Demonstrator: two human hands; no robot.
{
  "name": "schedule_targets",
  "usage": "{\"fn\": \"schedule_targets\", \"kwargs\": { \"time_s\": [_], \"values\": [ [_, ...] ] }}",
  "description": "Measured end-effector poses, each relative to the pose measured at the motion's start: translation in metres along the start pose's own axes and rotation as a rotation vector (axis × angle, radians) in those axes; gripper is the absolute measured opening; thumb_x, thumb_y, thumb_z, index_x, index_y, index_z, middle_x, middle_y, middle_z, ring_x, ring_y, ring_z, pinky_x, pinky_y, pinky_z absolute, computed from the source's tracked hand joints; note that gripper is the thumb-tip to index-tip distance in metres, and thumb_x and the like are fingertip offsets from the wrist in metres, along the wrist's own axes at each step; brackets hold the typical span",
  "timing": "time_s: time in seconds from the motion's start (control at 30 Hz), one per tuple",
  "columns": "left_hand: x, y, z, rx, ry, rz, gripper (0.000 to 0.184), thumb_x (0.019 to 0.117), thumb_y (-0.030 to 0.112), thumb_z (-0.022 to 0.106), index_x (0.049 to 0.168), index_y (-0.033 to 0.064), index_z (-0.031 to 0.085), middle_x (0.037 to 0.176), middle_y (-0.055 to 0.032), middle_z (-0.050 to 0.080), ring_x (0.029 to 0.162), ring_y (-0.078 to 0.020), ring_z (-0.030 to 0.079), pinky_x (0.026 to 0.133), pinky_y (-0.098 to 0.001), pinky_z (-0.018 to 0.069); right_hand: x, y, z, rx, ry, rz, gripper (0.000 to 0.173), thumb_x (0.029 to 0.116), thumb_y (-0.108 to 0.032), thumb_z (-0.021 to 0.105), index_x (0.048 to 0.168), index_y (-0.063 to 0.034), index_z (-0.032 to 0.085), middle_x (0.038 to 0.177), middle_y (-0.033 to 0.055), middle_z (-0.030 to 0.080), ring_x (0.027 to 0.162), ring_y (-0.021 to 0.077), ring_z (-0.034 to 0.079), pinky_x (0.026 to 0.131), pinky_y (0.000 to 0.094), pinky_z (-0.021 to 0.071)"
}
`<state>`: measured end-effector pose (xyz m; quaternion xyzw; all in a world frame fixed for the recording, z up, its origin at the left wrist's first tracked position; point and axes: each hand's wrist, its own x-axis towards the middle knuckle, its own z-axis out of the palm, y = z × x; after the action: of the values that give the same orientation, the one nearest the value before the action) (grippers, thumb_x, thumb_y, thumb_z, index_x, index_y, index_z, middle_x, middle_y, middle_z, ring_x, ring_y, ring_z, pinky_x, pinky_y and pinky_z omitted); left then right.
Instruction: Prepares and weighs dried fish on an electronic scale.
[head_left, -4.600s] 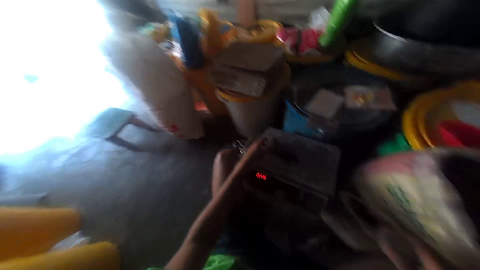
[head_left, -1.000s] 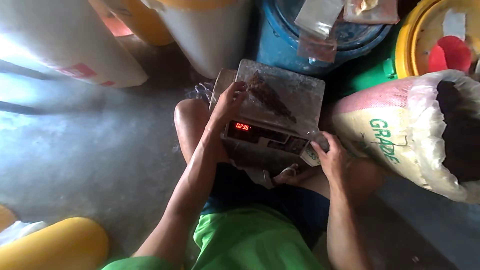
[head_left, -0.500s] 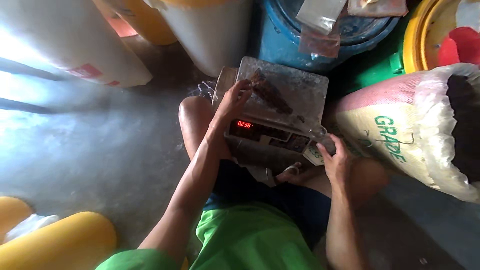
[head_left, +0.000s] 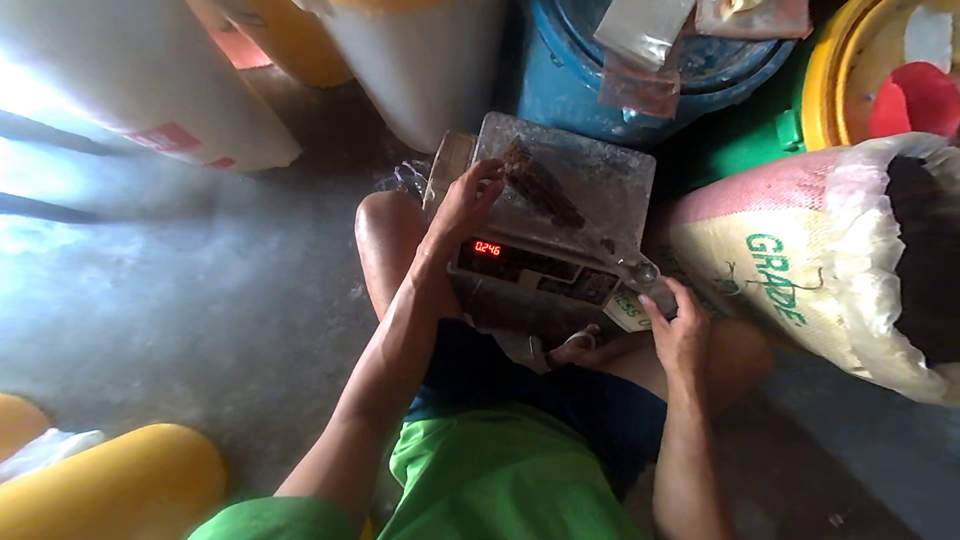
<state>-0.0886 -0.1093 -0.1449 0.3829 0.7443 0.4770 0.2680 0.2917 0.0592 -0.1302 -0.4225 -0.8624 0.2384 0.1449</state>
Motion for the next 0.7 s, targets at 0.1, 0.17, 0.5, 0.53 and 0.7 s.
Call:
{"fn": "schedule_targets", "kwargs": {
  "time_s": [0.1, 0.17, 0.5, 0.53, 0.7],
  "values": [
    [-0.001, -0.001, -0.001, -0.001, -0.006, -0.007, 0.041, 0.1076, 0.028, 0.051, 0.144, 0.0095, 0.052, 0.133, -0.0089, 0.065, 0.111, -0.0166, 0.068, 0.095, -0.0373, 0.0564, 0.007, -0.008, 0.0, -0.024, -0.04, 0.023, 0.049, 0.0969, -0.029, 0.071, 0.137, -0.0015, 0.062, 0.13, 0.0227, 0.065, 0.123, 0.0352, 0.062, 0.107, 0.0511, 0.049],
    [-0.001, -0.002, 0.0, 0.01, -0.015, -0.008, 0.042, 0.1073, 0.029, 0.052, 0.145, 0.0097, 0.051, 0.133, -0.0087, 0.065, 0.108, -0.0165, 0.069, 0.094, -0.0377, 0.0576, 0.017, -0.019, 0.001, -0.04, -0.068, 0.026, 0.049, 0.0971, -0.03, 0.071, 0.136, -0.002, 0.062, 0.129, 0.0232, 0.065, 0.122, 0.037, 0.062, 0.107, 0.0537, 0.0488],
    [0.0, -0.005, 0.0, -0.007, -0.011, -0.034, 0.041, 0.1072, 0.029, 0.051, 0.144, 0.0111, 0.052, 0.131, -0.0071, 0.066, 0.102, -0.0159, 0.069, 0.089, -0.0379, 0.0584, 0.014, -0.009, -0.007, -0.092, -0.075, 0.034, 0.047, 0.0968, -0.033, 0.07, 0.134, -0.0042, 0.064, 0.127, 0.0186, 0.067, 0.12, 0.0328, 0.064, 0.104, 0.0514, 0.0505],
    [0.0, -0.005, 0.0, -0.008, -0.009, -0.037, 0.041, 0.1071, 0.029, 0.051, 0.144, 0.0112, 0.052, 0.13, -0.0071, 0.066, 0.101, -0.0158, 0.07, 0.088, -0.0374, 0.0586, 0.012, -0.007, -0.006, -0.078, -0.066, 0.029, 0.047, 0.0965, -0.033, 0.071, 0.133, -0.004, 0.064, 0.127, 0.0184, 0.068, 0.119, 0.032, 0.065, 0.104, 0.051, 0.0512],
    [0.0, -0.007, -0.002, -0.019, 0.018, -0.021, 0.039, 0.107, 0.028, 0.052, 0.142, 0.0107, 0.053, 0.128, -0.0063, 0.067, 0.1, -0.0142, 0.07, 0.087, -0.0354, 0.0587, -0.013, -0.007, -0.03, 0.068, -0.023, 0.061, 0.05, 0.0973, -0.03, 0.069, 0.137, -0.0005, 0.061, 0.133, 0.0214, 0.064, 0.125, 0.0306, 0.062, 0.108, 0.049, 0.0488]
  ]
}}
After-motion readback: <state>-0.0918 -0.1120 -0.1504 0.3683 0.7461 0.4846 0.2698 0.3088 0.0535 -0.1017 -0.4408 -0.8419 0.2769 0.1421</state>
